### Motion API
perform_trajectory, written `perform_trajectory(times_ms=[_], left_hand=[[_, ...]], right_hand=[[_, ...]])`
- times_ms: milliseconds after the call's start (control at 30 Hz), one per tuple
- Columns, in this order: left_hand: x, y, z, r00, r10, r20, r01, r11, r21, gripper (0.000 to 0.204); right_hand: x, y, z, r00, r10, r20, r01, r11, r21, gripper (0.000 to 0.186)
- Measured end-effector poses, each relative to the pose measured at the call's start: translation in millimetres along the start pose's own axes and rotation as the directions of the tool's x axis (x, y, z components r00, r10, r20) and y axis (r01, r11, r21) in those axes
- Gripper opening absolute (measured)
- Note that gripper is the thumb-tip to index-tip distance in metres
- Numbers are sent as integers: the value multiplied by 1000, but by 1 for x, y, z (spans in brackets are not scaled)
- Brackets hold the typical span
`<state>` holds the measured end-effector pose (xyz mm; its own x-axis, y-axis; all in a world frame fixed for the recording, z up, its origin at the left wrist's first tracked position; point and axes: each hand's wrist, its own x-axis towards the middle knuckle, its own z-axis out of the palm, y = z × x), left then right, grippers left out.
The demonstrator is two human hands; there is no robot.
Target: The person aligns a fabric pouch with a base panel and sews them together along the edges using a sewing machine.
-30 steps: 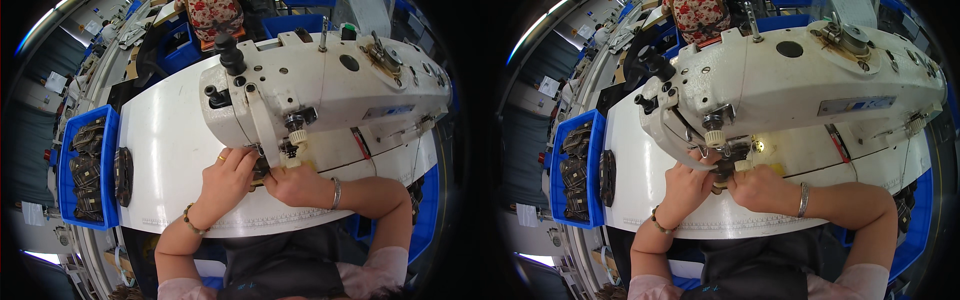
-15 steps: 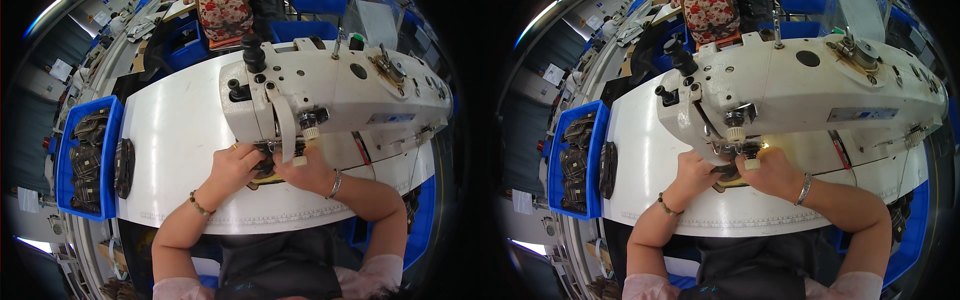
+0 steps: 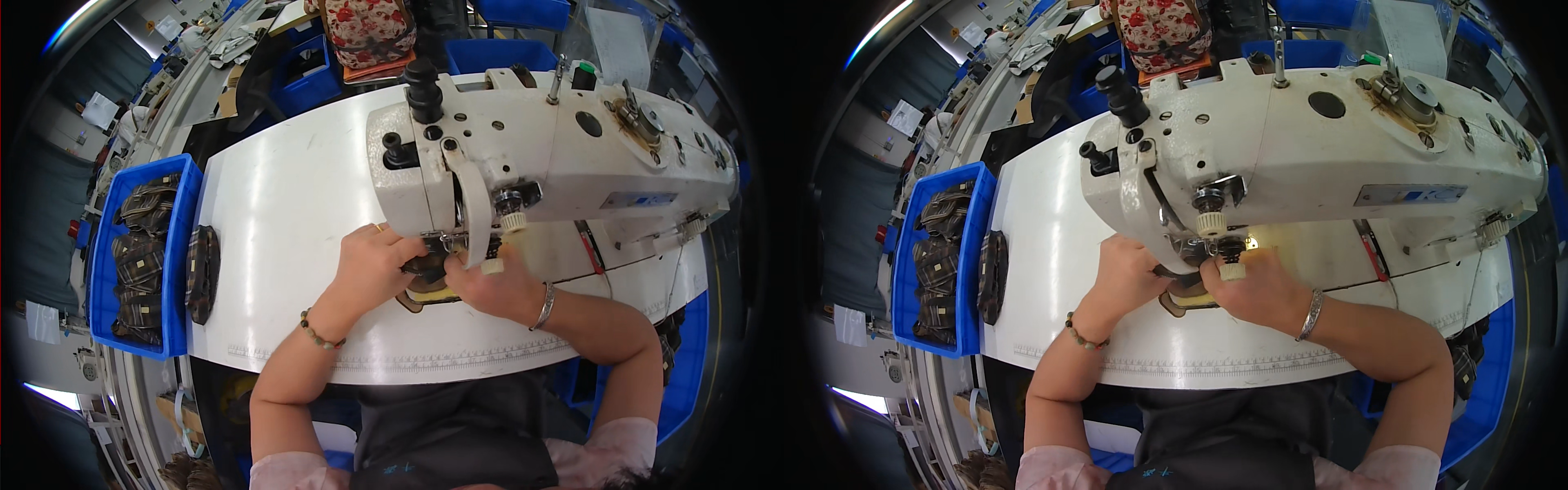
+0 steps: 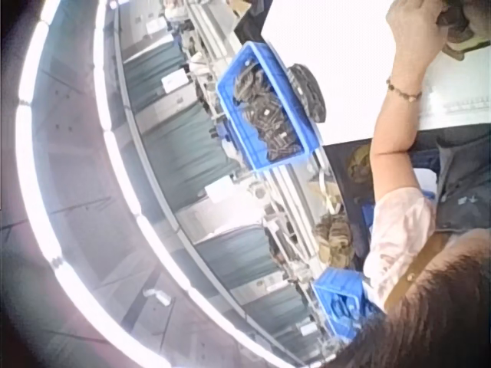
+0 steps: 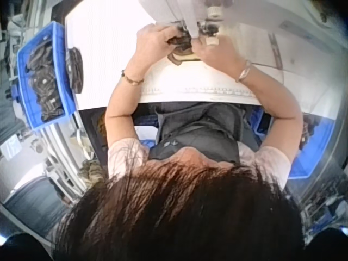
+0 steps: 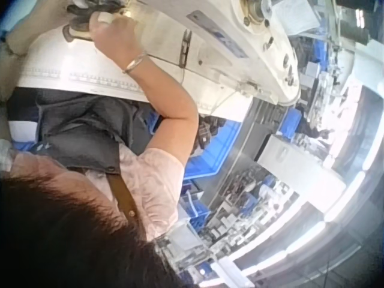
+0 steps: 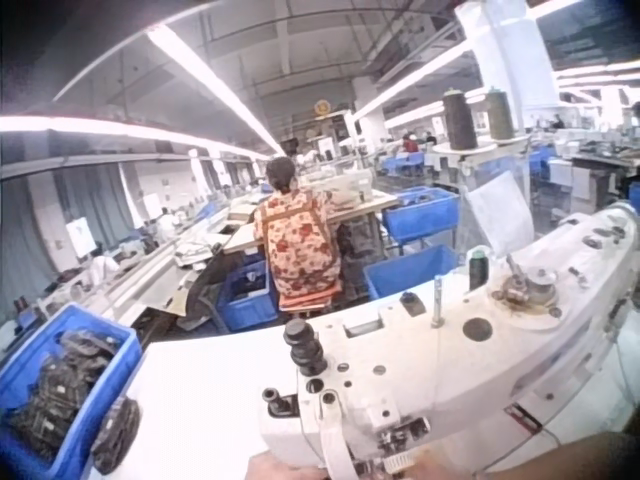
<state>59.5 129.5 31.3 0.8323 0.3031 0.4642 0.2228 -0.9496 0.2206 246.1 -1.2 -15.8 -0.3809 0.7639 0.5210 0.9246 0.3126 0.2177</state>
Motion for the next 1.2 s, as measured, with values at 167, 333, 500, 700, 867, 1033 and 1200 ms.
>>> perform_trajectory(times_ms=[167,333,500,700,867,1033,1200], left_hand=[[5,1,-27,983,45,181,-16,988,-157,37],[4,13,-30,969,27,245,64,933,-354,31],[0,17,-15,971,-3,240,66,965,-255,25],[-3,17,-7,971,39,236,5,983,-183,19],[-2,16,-7,974,58,220,-22,987,-162,21],[-4,13,-4,979,75,189,-35,978,-204,25],[-2,15,-5,974,107,201,-67,978,-197,24]], right_hand=[[4,-1,-13,999,13,36,-14,1000,24,19],[7,-2,-13,999,-27,20,26,998,52,16],[6,-4,-14,1000,7,-7,-7,995,102,12],[0,-22,-35,996,0,89,-11,993,118,23],[-4,-24,-43,994,-55,90,37,980,194,30],[-3,-23,-44,990,-32,139,-4,968,250,32],[-2,-24,-39,993,-30,110,-2,958,285,29]])
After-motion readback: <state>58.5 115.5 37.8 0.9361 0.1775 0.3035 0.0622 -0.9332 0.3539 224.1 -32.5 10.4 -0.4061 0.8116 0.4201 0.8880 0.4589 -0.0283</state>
